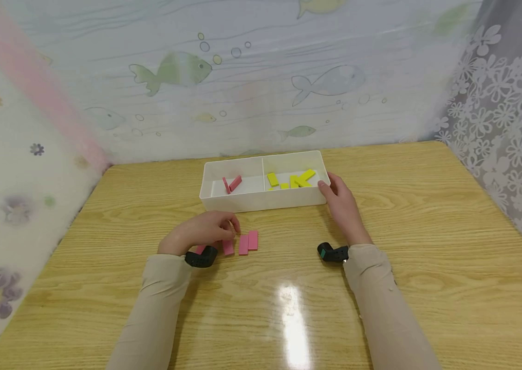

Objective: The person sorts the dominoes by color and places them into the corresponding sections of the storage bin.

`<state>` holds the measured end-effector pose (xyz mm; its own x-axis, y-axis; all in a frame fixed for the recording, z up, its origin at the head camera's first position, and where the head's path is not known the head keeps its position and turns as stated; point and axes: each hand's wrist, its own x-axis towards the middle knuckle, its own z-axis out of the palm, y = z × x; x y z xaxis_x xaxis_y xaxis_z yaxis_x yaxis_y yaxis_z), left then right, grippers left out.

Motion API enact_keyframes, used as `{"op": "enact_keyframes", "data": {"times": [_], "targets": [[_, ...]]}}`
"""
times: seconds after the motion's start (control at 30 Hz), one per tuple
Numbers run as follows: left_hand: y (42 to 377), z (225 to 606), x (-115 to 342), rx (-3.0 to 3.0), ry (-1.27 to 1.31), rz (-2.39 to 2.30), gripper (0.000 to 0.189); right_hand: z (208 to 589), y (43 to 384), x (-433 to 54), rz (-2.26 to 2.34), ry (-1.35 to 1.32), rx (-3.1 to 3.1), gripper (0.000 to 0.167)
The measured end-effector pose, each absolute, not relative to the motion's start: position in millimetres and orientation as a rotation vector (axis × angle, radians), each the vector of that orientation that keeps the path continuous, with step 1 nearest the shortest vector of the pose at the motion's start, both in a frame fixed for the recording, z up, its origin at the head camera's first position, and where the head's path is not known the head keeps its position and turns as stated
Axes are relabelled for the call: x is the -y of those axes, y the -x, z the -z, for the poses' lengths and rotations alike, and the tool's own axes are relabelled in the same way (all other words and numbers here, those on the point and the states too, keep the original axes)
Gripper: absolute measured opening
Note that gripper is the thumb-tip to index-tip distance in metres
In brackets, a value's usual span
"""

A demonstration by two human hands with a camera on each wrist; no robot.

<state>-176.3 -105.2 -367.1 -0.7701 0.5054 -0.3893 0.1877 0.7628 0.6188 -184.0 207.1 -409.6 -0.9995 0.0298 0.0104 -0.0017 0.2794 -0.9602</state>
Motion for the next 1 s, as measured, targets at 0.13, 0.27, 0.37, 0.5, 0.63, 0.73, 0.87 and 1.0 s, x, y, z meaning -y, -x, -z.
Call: {"op": "enact_keyframes", "data": {"times": [0.13, 0.27, 0.37, 0.5, 0.63, 0.73, 0.87, 1.0], "targets": [[176.5, 369.1, 104.4, -2.364, -0.491, -0.826, 0.015, 410.1, 183.9, -207.0, -1.864, 0.024, 2.493, 0.066], [176.9, 370.3, 105.0, -2.373, -0.481, -0.844, 0.014, 410.2, 184.0, -206.4, -1.869, 0.02, 2.494, 0.066], [177.2, 369.6, 106.2, -2.403, -0.497, -0.832, 0.014, 410.4, 183.9, -206.5, -1.879, 0.015, 2.486, 0.067], [177.3, 368.9, 107.6, -2.404, -0.502, -0.843, 0.015, 410.9, 184.2, -207.0, -1.883, 0.011, 2.478, 0.068], [177.9, 369.9, 108.7, -2.393, -0.482, -0.858, 0.015, 410.8, 184.4, -206.5, -1.882, 0.009, 2.481, 0.065], [178.5, 371.0, 109.1, -2.416, -0.491, -0.846, 0.014, 410.4, 184.1, -206.1, -1.891, 0.004, 2.476, 0.063], [179.4, 371.8, 109.0, -2.48, -0.521, -0.819, 0.01, 409.9, 183.4, -206.1, -1.903, -0.002, 2.471, 0.063], [180.2, 371.8, 109.3, -2.522, -0.518, -0.79, 0.008, 409.7, 183.0, -206.4, -1.892, 0.004, 2.479, 0.065]]}}
